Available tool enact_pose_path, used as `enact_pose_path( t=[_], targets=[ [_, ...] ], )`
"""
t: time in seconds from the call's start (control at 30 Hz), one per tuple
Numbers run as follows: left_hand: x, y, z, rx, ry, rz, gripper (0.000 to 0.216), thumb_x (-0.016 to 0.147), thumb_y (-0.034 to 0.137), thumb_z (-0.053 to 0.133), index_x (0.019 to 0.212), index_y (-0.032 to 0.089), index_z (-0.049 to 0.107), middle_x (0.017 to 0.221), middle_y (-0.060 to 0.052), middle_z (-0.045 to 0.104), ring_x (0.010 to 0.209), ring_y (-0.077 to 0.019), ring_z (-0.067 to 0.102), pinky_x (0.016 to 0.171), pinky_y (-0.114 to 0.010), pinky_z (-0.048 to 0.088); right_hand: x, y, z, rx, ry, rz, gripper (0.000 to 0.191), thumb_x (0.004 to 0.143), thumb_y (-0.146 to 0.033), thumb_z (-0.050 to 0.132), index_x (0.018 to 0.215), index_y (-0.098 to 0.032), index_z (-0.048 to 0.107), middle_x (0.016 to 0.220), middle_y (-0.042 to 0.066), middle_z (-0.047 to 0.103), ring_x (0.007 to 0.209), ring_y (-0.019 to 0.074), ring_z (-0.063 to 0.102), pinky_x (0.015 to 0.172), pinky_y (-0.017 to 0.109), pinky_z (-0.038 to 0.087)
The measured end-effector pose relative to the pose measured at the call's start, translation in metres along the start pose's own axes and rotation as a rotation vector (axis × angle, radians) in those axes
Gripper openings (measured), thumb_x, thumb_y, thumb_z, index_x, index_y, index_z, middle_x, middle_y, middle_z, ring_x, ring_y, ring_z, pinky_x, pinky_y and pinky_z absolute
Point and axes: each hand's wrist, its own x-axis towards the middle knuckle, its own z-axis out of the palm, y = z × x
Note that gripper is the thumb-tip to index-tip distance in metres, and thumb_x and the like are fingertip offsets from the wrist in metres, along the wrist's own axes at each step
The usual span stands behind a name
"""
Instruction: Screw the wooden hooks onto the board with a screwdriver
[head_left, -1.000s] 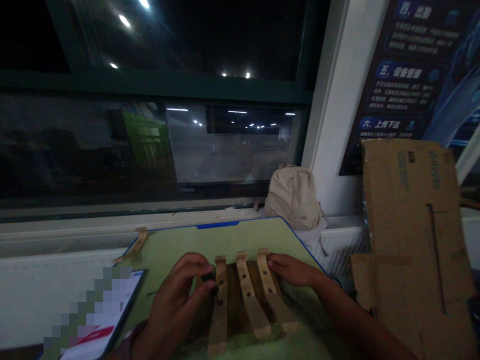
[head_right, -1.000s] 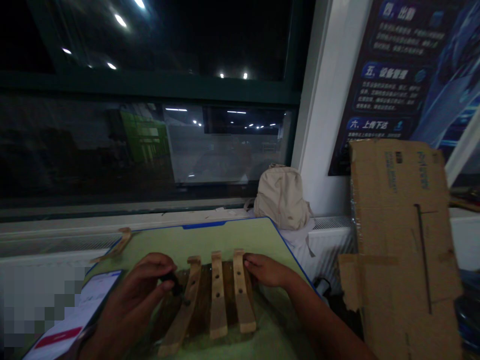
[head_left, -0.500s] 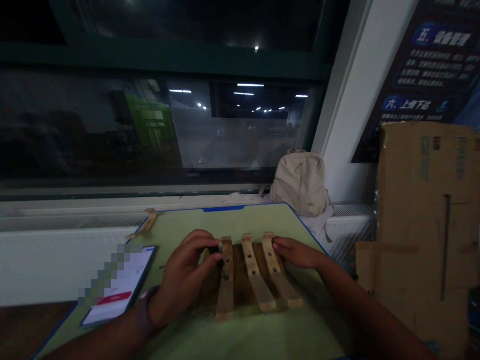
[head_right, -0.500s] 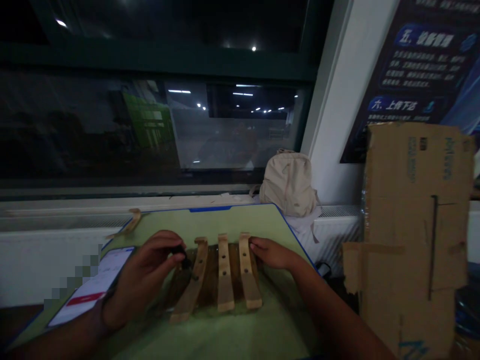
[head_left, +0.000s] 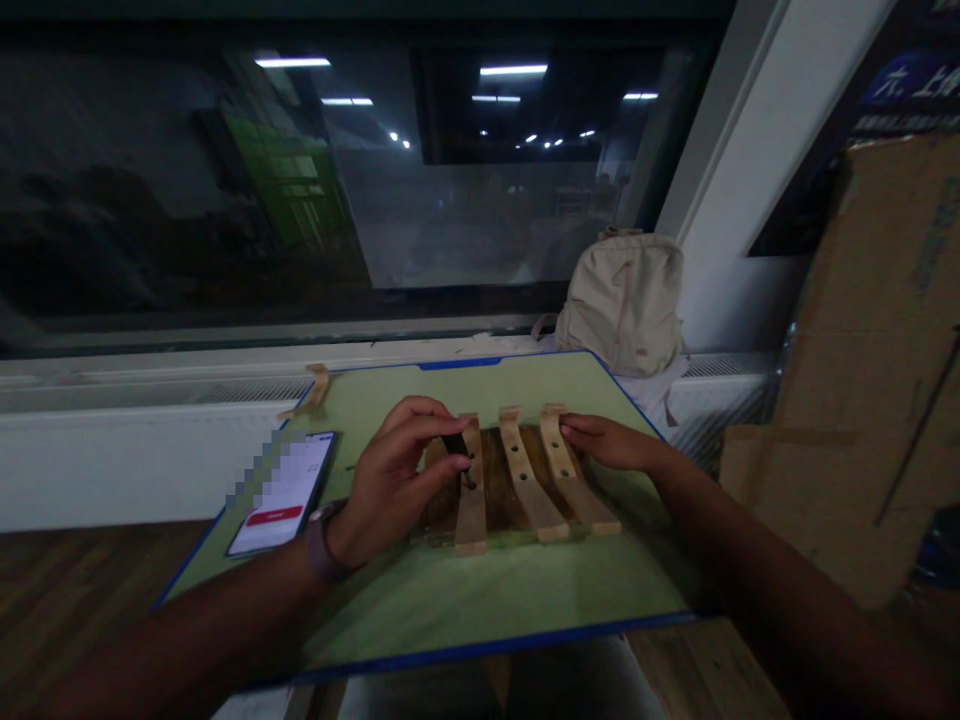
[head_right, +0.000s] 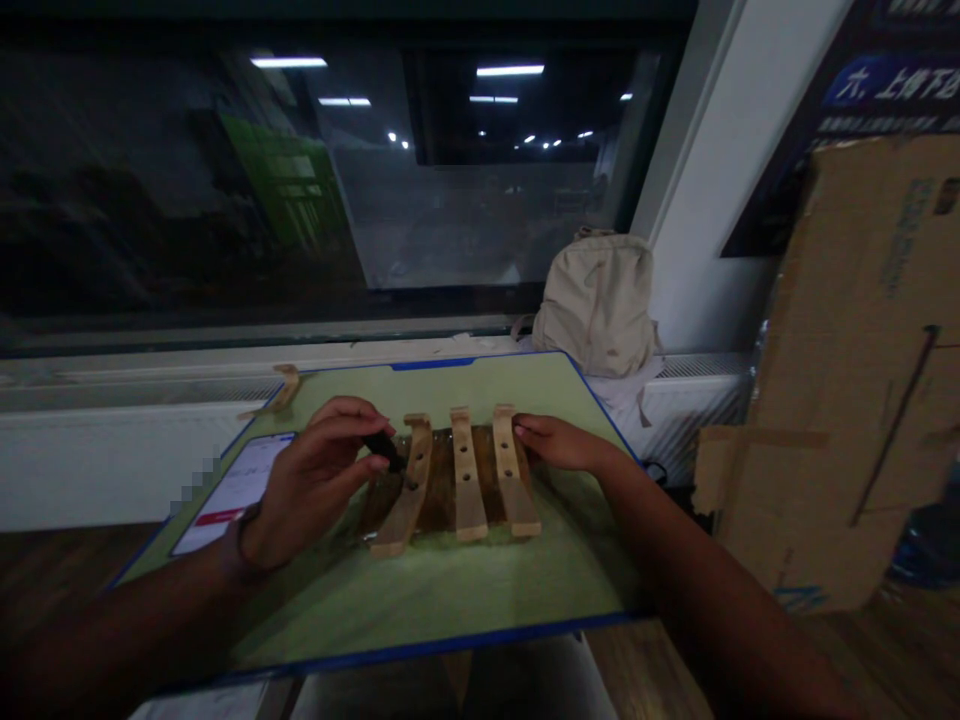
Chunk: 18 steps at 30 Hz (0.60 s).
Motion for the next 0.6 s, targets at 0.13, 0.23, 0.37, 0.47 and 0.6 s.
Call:
enact_pose_path(
  t=[0.13, 0.23, 0.37, 0.47, 0.6],
  targets=[
    [-0.0018, -0.0011, -0.0011, 0.059, -0.003, 0.027, 0.024, 0.086, 0.016, 0.076, 0.107, 0.028, 0.077, 0.091, -0.002, 0.071, 0.083, -0.0131, 0.067, 0.072, -0.023, 0.057, 0.0001, 0.0005, -0.0003, -0.004, -0.019, -0.009, 0.041, 0.099, -0.055, 0.041, 0.089, -0.022, 0.062, 0.088, 0.006, 0.067, 0.083, 0.0231, 0.060, 0.081, 0.038, 0.052],
    [-0.0052, 0.0017, -0.0037, 0.140, -0.100, -0.013, 0.029, 0.093, 0.016, 0.067, 0.118, 0.029, 0.074, 0.103, -0.004, 0.075, 0.093, -0.0163, 0.071, 0.081, -0.027, 0.059, 0.0001, 0.0017, 0.0006, -0.031, -0.019, -0.012, 0.043, 0.100, -0.056, 0.039, 0.085, -0.021, 0.059, 0.086, 0.006, 0.065, 0.081, 0.0224, 0.059, 0.081, 0.039, 0.052],
    [-0.0054, 0.0052, -0.0056, 0.212, -0.154, -0.043, 0.035, 0.099, 0.018, 0.057, 0.130, 0.032, 0.066, 0.112, -0.002, 0.077, 0.101, -0.0153, 0.073, 0.091, -0.024, 0.058, -0.0001, 0.0033, 0.0021, -0.075, -0.015, -0.005, 0.042, 0.103, -0.052, 0.036, 0.088, -0.020, 0.059, 0.084, 0.004, 0.065, 0.079, 0.0205, 0.060, 0.079, 0.037, 0.053],
    [-0.0013, 0.0059, -0.0049, 0.181, -0.139, -0.001, 0.029, 0.098, 0.020, 0.058, 0.122, 0.032, 0.069, 0.109, -0.002, 0.075, 0.100, -0.0160, 0.073, 0.087, -0.023, 0.059, -0.0002, 0.0033, 0.0030, -0.093, -0.001, -0.009, 0.040, 0.104, -0.049, 0.037, 0.089, -0.019, 0.060, 0.085, 0.004, 0.065, 0.080, 0.0197, 0.059, 0.081, 0.036, 0.053],
    [0.0002, 0.0035, -0.0056, 0.174, -0.081, 0.047, 0.023, 0.088, 0.018, 0.071, 0.107, 0.031, 0.074, 0.100, -0.002, 0.068, 0.093, -0.0156, 0.070, 0.075, -0.020, 0.058, 0.0002, 0.0041, 0.0039, -0.071, 0.002, -0.028, 0.036, 0.105, -0.043, 0.038, 0.098, -0.017, 0.062, 0.099, 0.007, 0.068, 0.090, 0.0209, 0.061, 0.088, 0.037, 0.052]
  ],
)
